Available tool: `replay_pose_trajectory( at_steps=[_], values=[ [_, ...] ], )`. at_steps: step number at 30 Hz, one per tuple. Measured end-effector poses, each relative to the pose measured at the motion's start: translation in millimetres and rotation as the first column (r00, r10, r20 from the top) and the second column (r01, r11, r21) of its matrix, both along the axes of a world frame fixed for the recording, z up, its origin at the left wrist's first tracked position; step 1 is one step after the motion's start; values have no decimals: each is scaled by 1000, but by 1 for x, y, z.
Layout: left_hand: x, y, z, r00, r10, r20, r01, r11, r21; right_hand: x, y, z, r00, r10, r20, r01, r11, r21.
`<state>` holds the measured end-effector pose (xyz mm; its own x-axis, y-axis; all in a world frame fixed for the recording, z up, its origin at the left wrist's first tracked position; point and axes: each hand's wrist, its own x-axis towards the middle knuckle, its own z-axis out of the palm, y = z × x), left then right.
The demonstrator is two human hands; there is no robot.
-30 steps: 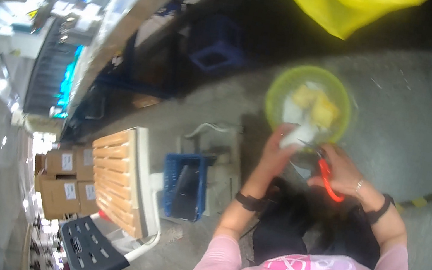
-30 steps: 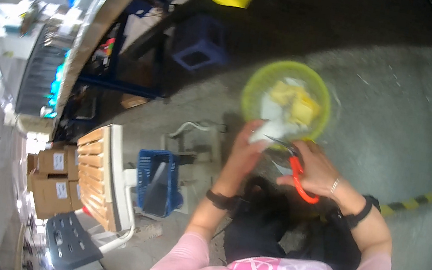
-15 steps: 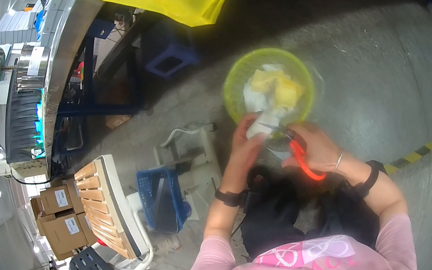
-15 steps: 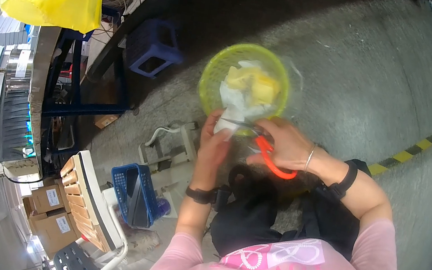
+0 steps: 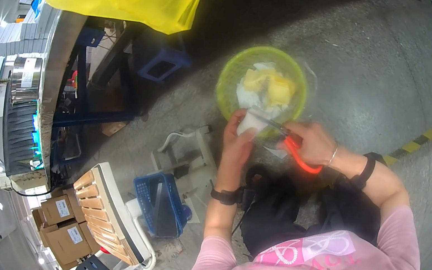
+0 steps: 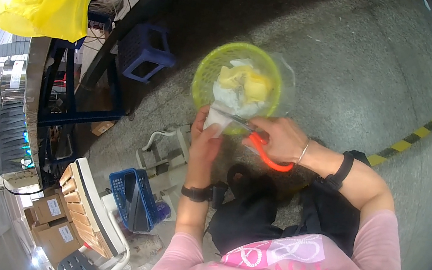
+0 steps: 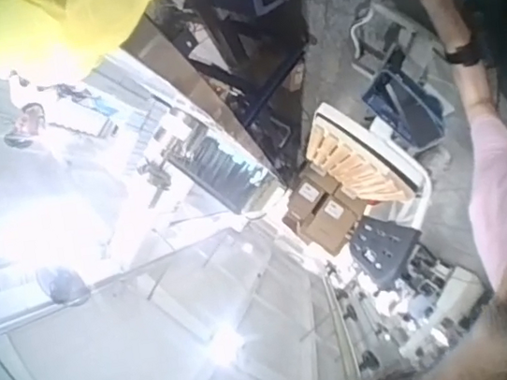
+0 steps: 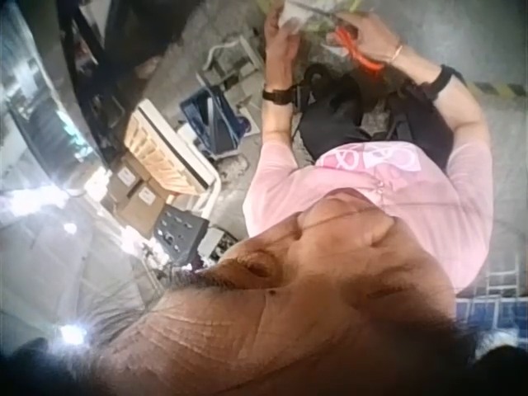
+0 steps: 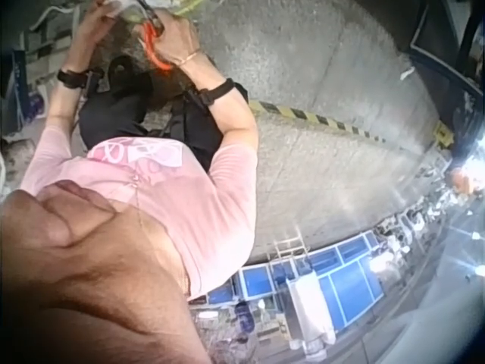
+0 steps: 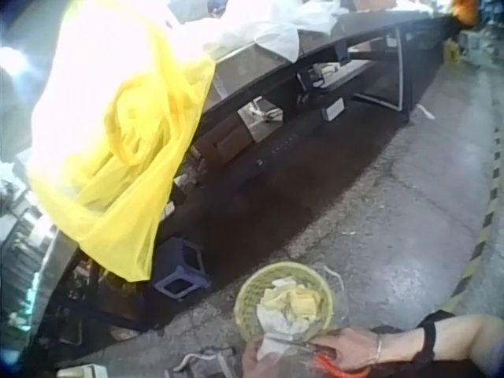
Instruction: The recorder trims excess material from a shoe part with scissors and then cleans the outsoles of finished shoes with a cloth and solvent at a conveyor belt.
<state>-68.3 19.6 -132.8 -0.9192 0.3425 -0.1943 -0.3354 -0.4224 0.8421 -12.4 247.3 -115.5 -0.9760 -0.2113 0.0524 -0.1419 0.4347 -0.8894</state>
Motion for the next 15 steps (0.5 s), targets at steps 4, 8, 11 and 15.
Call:
replay_pose_trajectory(
  at_steps=[4, 8, 11, 15],
  values=[
    [0, -2, 0, 1000, -6, 3, 6, 999, -37, -2, -2, -3, 999, -24, -40, 23, 1000, -15],
    [-3, -9, -3, 999, -40, -27, 35, 987, -156, -4, -1, 1, 999, 23, 49, -23, 1000, 0],
    [2, -9, -7, 998, -64, -24, 55, 961, -273, -3, -3, 4, 997, 32, 76, -33, 999, 5],
    [3, -9, -8, 996, -89, -11, 83, 959, -271, -2, -3, 0, 997, 37, 60, -35, 999, -28]
  ],
)
